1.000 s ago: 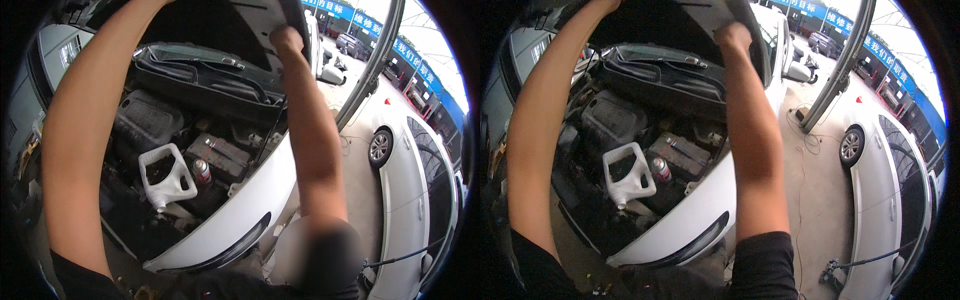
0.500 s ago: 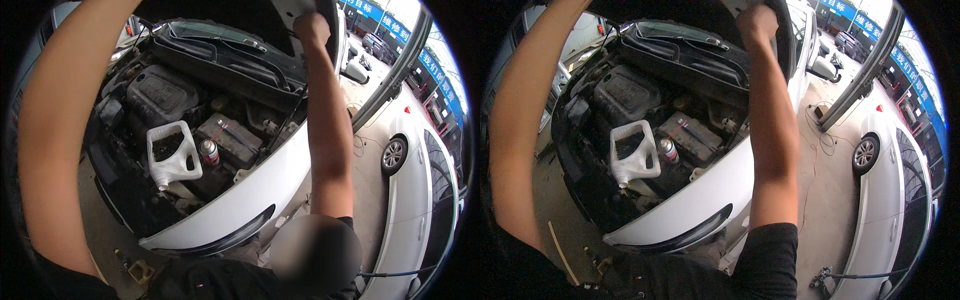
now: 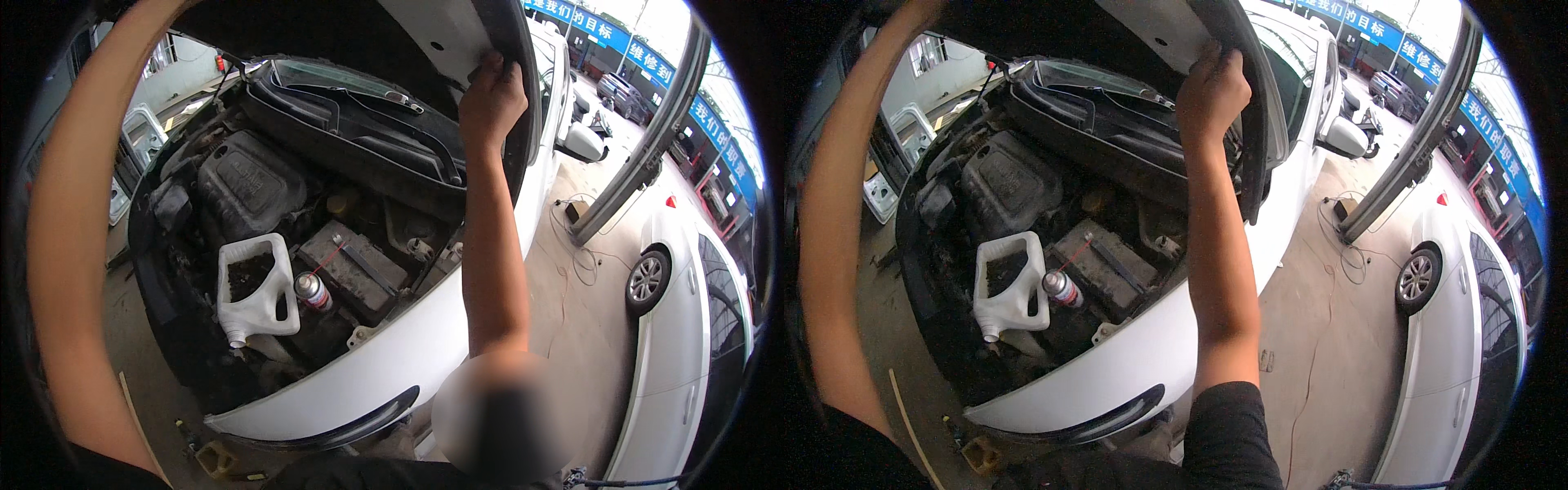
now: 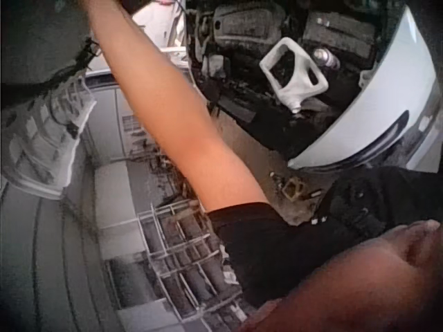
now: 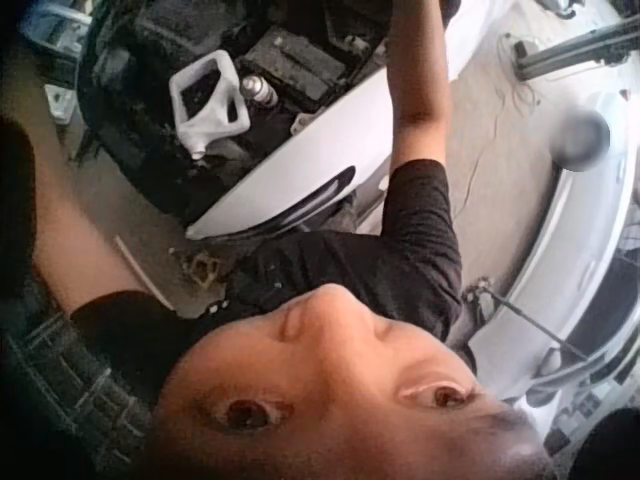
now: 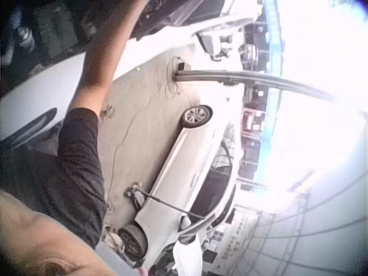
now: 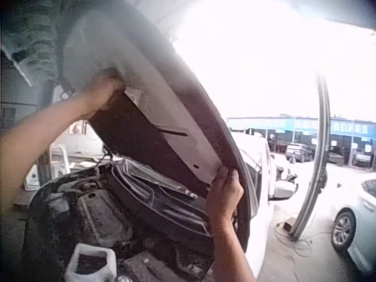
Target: The person installs a black rubber seal along the edge of a white car's open hood, pressing it into place by hand. They then insert small fasteners into the seal to secure it. The person works around the hood's perimeter, adjusting the seal and fastening it at multiple points.
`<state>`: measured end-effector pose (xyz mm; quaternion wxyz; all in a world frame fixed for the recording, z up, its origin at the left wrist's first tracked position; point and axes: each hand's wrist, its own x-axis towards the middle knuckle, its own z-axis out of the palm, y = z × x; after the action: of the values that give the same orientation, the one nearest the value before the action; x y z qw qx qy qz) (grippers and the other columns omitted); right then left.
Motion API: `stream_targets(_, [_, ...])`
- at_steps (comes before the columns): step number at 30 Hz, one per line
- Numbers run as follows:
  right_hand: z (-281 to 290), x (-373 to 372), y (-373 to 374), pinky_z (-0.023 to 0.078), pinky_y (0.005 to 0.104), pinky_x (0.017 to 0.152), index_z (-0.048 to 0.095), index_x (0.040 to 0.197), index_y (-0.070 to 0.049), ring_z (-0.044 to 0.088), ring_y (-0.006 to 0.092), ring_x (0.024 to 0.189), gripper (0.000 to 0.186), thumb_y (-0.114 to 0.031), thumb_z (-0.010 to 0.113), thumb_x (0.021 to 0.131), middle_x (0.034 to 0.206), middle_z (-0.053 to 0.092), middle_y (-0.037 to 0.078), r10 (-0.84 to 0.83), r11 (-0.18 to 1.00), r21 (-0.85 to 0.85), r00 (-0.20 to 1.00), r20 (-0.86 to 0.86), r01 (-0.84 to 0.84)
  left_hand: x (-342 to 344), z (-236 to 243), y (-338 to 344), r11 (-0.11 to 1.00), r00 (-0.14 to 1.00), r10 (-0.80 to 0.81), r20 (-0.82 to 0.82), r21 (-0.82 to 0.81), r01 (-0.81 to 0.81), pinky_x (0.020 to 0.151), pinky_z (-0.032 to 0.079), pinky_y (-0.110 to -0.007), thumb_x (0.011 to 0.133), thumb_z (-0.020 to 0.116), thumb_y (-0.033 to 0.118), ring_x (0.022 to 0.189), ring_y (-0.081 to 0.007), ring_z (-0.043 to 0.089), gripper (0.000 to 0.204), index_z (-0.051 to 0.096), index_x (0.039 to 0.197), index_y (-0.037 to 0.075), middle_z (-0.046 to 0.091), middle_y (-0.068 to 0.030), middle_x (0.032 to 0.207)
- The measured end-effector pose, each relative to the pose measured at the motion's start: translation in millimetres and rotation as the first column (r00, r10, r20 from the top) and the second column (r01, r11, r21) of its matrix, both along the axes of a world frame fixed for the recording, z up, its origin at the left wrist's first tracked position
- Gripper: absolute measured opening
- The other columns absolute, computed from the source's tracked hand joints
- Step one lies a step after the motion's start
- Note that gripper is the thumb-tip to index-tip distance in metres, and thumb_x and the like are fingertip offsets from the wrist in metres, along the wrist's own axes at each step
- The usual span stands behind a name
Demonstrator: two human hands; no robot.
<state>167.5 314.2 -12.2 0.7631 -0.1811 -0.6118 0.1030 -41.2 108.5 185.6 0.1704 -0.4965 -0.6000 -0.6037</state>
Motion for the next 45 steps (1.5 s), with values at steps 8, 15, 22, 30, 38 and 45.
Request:
stream_targets(8, [-3,1,8,0.042,0.0261,0.045,0.06,0.081,0.001,0.053,0.0128,0.049,0.026,-0.021,0.057,0.095,0.062,0.059,0.005,0.594,0.773,-0.064,0.755,-0.278,-0.632,8,-4,-4,0.996,0.995,-0.079,-0.068,0.029,0.081,0.039,0.024,-0.027,0.086,0.05,0.016,0.044,-0.0109,0.034,0.008,0.052,0.08,0.011,0.037,0.0019,0.057])
stream_targets(15, [1,14,11,0.046,0.0239,0.044,0.063,0.08,0.002,0.057,0.0105,0.051,0.028,-0.023,0.062,0.092,0.063,0.061,0.007,0.696,0.641,-0.155,0.654,-0.297,-0.752,22,-6,-11,1.0,0.996,0.025,-0.08,0.004,-0.024,0.04,0.029,-0.027,0.086,0.05,0.015,0.048,-0.0114,0.039,0.01,0.052,0.092,0.007,0.042,0.0002,0.061])
stream_targets(22, [1,8,9,0.049,0.0261,0.046,0.064,0.08,0.006,0.061,0.0134,0.053,0.029,-0.021,0.061,0.092,0.065,0.064,0.012,0.652,0.685,-0.148,0.691,-0.313,-0.714,16,-2,-8,0.995,0.987,0.087,-0.134,-0.044,-0.094,0.041,0.03,-0.028,0.086,0.051,0.017,0.05,-0.0124,0.042,0.011,0.053,0.091,0.007,0.044,-0.0002,0.063])
stream_targets(30, [5,10,18,0.049,0.0276,0.049,0.065,0.074,0.007,0.061,0.0138,0.055,0.031,-0.019,0.061,0.091,0.066,0.065,0.013,0.591,0.749,-0.175,0.765,-0.257,-0.638,16,-2,-2,0.999,0.991,-0.036,-0.126,-0.009,0.035,0.041,0.031,-0.029,0.087,0.052,0.017,0.05,-0.0124,0.043,0.013,0.054,0.093,0.006,0.046,-0.0009,0.062])
stream_targets(38, [13,10,3,0.048,0.0284,0.049,0.065,0.076,0.007,0.06,0.0151,0.055,0.026,-0.014,0.06,0.089,0.065,0.064,0.011,0.614,0.694,-0.21,0.718,-0.326,-0.689,29,-1,-5,0.993,0.992,0.11,-0.059,-0.027,-0.112,0.041,0.032,-0.029,0.088,0.05,0.019,0.051,-0.0126,0.044,0.018,0.056,0.097,0.005,0.048,-0.0011,0.064])
stream_targets(45, [15,9,-3,0.05,0.0297,0.05,0.061,0.075,0.006,0.061,0.016,0.059,0.027,-0.015,0.057,0.092,0.067,0.063,0.011,0.642,0.664,-0.196,0.685,-0.345,-0.721,7,3,-7,0.97,0.941,0.228,-0.251,-0.027,-0.242,0.077,0.046,-0.042,0.084,0.051,0.018,0.088,-0.0297,0.059,0.029,0.059,0.104,-0.001,0.062,-0.0152,0.093])
